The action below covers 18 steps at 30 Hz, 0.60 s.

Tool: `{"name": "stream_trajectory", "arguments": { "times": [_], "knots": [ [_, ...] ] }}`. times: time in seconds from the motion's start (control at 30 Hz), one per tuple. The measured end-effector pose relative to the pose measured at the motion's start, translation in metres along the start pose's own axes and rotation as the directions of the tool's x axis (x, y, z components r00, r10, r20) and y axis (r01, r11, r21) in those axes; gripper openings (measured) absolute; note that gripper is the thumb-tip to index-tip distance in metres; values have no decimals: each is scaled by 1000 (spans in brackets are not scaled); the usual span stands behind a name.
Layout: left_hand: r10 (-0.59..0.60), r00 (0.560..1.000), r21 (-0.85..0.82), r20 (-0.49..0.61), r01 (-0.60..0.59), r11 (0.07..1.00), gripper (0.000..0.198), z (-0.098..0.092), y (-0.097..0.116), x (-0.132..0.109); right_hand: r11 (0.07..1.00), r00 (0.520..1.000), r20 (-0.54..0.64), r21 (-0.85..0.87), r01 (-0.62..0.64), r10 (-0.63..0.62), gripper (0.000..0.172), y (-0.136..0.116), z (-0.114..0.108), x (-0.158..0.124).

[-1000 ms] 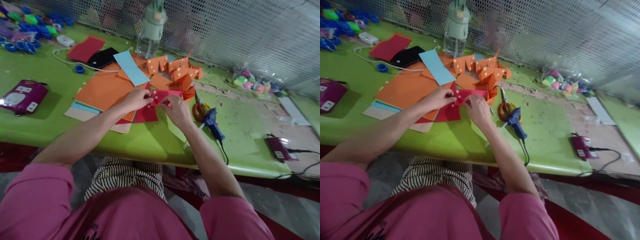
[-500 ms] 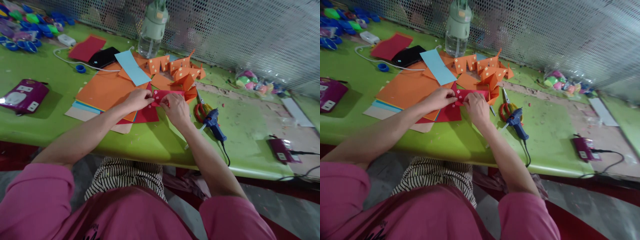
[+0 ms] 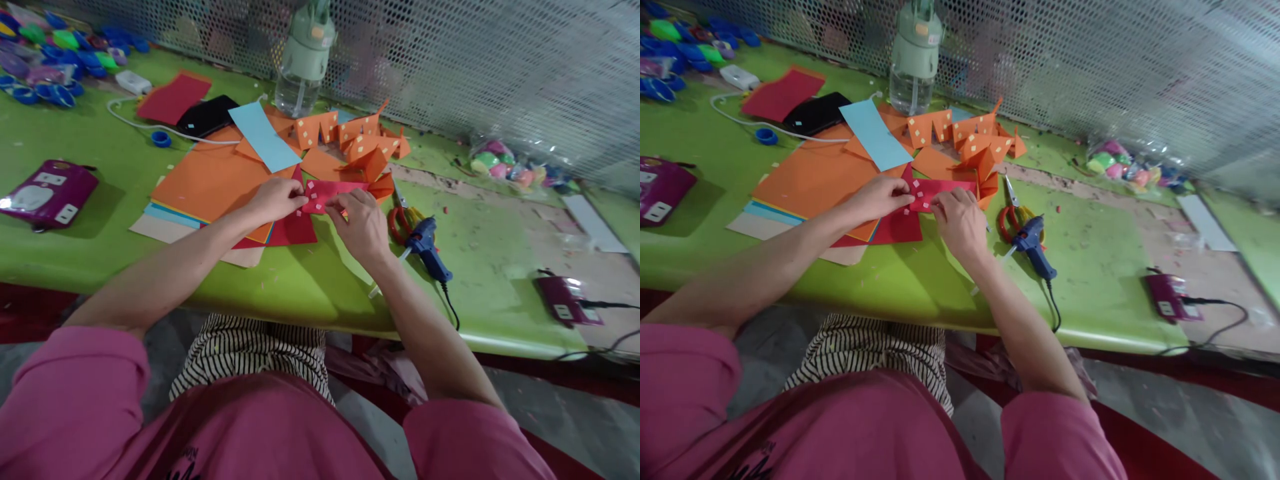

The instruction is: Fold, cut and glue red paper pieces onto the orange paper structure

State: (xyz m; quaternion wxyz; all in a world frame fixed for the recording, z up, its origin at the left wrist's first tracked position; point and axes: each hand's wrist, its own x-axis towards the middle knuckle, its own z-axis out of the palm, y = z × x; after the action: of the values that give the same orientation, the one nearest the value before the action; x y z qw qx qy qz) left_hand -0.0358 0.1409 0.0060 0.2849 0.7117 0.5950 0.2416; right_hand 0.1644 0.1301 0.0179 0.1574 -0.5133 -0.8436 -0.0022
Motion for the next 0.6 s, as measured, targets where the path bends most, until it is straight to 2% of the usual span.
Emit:
{"name": "stream_trajectory", "arguments": {
  "times": [0.2, 0.43, 0.6],
  "knots": [
    [10, 1000, 16, -6, -10, 1000, 15, 2, -2, 2, 982, 993, 31, -151, 116, -113, 36, -1, 4, -16],
    [7, 1000, 13, -7, -7, 1000, 15, 2, -1, 2, 958, 989, 52, -247, 145, -136, 38, -6, 7, -18],
    [20, 1000, 3, -17, -20, 1000, 14, 3, -2, 3, 915, 977, 130, -348, 205, -170, 42, -10, 7, -18]
  ]
}}
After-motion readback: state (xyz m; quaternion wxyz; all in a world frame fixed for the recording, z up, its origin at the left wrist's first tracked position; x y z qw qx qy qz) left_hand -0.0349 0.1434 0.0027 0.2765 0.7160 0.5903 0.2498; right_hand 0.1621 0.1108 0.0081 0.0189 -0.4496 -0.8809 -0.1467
